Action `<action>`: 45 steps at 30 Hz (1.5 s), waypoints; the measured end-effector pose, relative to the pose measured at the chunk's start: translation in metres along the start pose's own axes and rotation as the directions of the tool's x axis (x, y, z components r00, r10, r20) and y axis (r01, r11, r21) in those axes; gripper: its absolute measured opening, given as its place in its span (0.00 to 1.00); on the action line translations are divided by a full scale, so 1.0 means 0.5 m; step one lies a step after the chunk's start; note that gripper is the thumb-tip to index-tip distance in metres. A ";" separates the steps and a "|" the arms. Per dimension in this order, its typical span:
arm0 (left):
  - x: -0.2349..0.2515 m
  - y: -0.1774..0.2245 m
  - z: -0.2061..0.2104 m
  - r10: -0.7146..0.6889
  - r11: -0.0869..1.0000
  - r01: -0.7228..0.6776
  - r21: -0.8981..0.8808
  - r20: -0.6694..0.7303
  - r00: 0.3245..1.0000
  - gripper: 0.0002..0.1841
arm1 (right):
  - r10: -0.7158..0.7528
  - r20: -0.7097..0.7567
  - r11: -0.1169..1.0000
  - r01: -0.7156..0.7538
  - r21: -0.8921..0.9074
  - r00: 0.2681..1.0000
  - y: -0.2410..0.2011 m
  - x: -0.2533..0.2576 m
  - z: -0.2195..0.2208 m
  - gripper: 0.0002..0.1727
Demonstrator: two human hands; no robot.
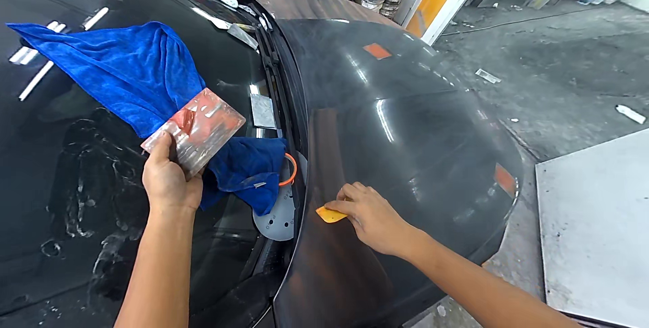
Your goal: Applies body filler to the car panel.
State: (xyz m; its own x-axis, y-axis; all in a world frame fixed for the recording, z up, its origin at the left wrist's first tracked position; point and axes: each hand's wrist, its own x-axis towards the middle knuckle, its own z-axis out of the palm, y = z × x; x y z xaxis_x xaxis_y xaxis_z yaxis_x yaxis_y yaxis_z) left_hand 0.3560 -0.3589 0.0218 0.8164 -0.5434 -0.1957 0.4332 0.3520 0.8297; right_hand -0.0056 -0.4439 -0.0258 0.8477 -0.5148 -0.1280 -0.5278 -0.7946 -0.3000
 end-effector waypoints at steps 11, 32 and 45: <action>-0.153 -0.086 0.041 -0.176 0.934 0.023 0.356 0.405 0.897 0.21 | 0.186 -0.576 0.885 0.119 0.451 0.796 0.017 -0.045 -0.137 0.21; -0.207 -0.146 0.030 -0.208 0.943 0.007 0.334 0.570 0.795 0.20 | -0.514 -0.311 0.858 0.484 -0.173 0.800 -0.046 0.035 -0.099 0.33; -0.022 -0.067 0.015 0.180 0.946 -0.176 0.271 0.013 0.984 0.19 | 0.338 -0.296 0.854 -0.159 0.495 0.893 0.258 0.226 -0.182 0.18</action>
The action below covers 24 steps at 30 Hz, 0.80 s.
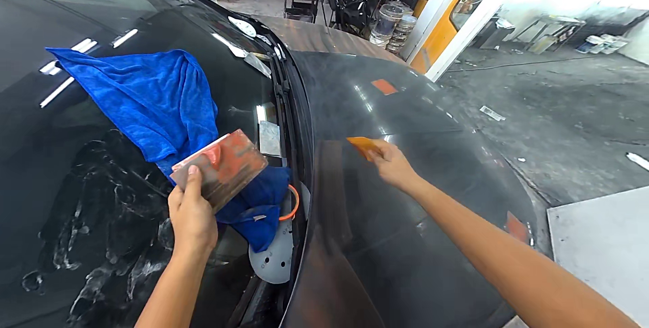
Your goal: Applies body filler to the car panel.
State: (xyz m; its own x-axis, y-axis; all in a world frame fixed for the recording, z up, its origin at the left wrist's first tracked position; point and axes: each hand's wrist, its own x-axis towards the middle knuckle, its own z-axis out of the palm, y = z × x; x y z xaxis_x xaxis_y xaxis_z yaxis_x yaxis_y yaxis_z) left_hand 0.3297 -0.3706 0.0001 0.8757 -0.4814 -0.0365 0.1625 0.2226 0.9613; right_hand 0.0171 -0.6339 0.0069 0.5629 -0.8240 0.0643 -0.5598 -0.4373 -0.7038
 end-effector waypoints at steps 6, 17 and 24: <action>0.024 -0.026 -0.001 0.006 1.000 -0.006 0.004 -0.026 1.000 0.18 | -0.333 0.095 0.818 0.338 -0.465 0.938 0.057 0.106 0.052 0.25; 0.028 -0.025 -0.002 -0.025 0.999 0.023 -0.042 -0.035 0.999 0.17 | -0.281 0.102 0.796 0.291 -0.531 0.954 0.082 0.137 0.077 0.22; 0.029 -0.026 -0.002 -0.024 0.999 0.024 -0.029 -0.014 1.000 0.16 | -0.213 0.207 0.820 0.290 -0.494 0.955 0.057 0.109 0.064 0.21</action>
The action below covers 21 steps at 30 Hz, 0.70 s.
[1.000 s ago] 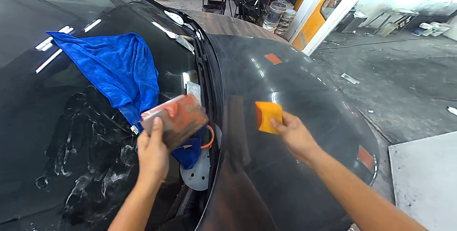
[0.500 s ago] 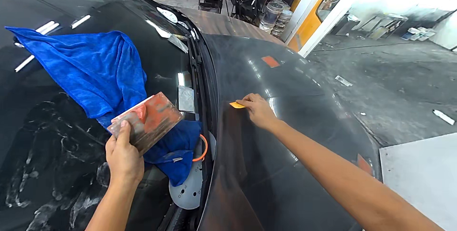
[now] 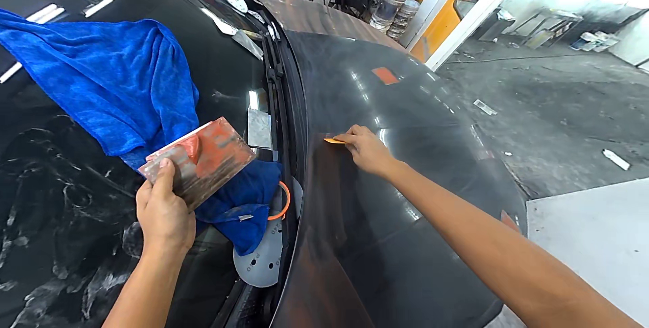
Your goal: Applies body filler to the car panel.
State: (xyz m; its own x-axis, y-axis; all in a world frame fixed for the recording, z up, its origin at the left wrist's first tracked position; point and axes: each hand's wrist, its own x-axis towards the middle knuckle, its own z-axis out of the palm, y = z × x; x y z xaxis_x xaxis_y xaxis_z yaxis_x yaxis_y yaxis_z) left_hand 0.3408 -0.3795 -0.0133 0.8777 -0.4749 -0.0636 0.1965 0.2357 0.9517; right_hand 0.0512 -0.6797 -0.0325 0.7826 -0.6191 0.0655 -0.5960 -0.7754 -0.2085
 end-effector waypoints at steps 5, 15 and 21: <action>-0.002 0.002 -0.001 -0.001 1.000 0.001 -0.006 0.016 1.000 0.16 | -0.029 -0.010 0.999 0.029 0.044 1.000 -0.033 -0.081 0.011 0.20; 0.004 -0.002 -0.001 0.010 1.000 -0.011 0.014 0.043 0.999 0.14 | -0.103 -0.035 0.992 0.105 0.067 0.994 -0.110 -0.266 0.035 0.23; 0.004 -0.002 -0.002 -0.003 1.000 0.002 0.014 0.047 0.999 0.15 | -0.125 -0.048 0.990 0.127 0.065 0.991 -0.156 -0.374 0.049 0.24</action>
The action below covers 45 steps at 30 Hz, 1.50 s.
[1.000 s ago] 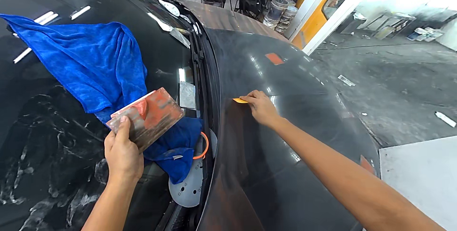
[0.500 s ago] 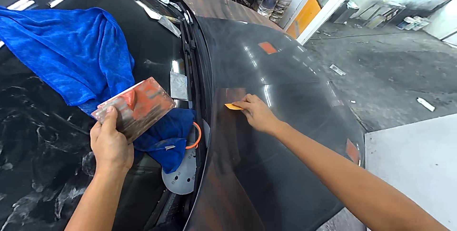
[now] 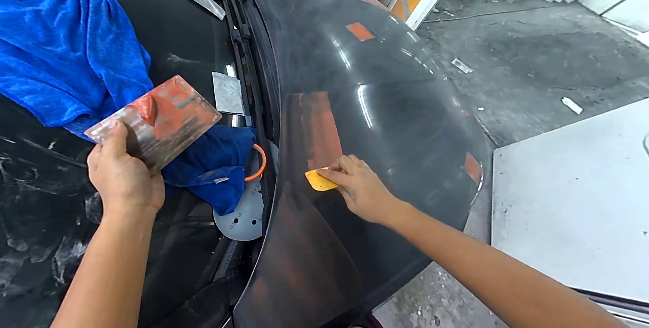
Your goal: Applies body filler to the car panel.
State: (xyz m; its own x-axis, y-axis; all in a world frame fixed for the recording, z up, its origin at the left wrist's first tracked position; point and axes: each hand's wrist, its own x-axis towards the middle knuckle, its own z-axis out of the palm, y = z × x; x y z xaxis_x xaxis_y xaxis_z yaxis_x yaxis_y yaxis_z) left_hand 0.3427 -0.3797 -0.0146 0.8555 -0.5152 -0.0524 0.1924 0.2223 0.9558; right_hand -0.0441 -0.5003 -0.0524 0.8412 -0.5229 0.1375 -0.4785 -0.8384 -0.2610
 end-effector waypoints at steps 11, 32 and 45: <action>0.005 -0.001 -0.002 0.003 1.000 -0.003 0.011 0.019 1.000 0.15 | -0.016 -0.007 1.000 0.016 0.003 1.000 -0.070 -0.165 0.022 0.26; 0.005 -0.005 -0.011 -0.019 0.999 0.017 0.028 0.059 0.998 0.18 | -0.016 -0.040 0.998 0.013 -0.062 0.999 -0.168 -0.476 0.048 0.34; 0.001 0.007 0.001 -0.037 0.998 0.038 -0.048 0.016 0.999 0.18 | 0.230 -0.246 0.969 -0.198 0.150 0.941 0.065 -0.004 -0.103 0.24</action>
State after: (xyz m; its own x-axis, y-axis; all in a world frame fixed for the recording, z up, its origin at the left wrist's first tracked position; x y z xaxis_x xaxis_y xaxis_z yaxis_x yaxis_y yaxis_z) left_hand 0.3434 -0.3797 -0.0109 0.8398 -0.5365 -0.0832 0.2475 0.2419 0.9382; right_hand -0.0745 -0.5345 -0.0117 0.6198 -0.7232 0.3047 -0.5921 -0.6858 -0.4233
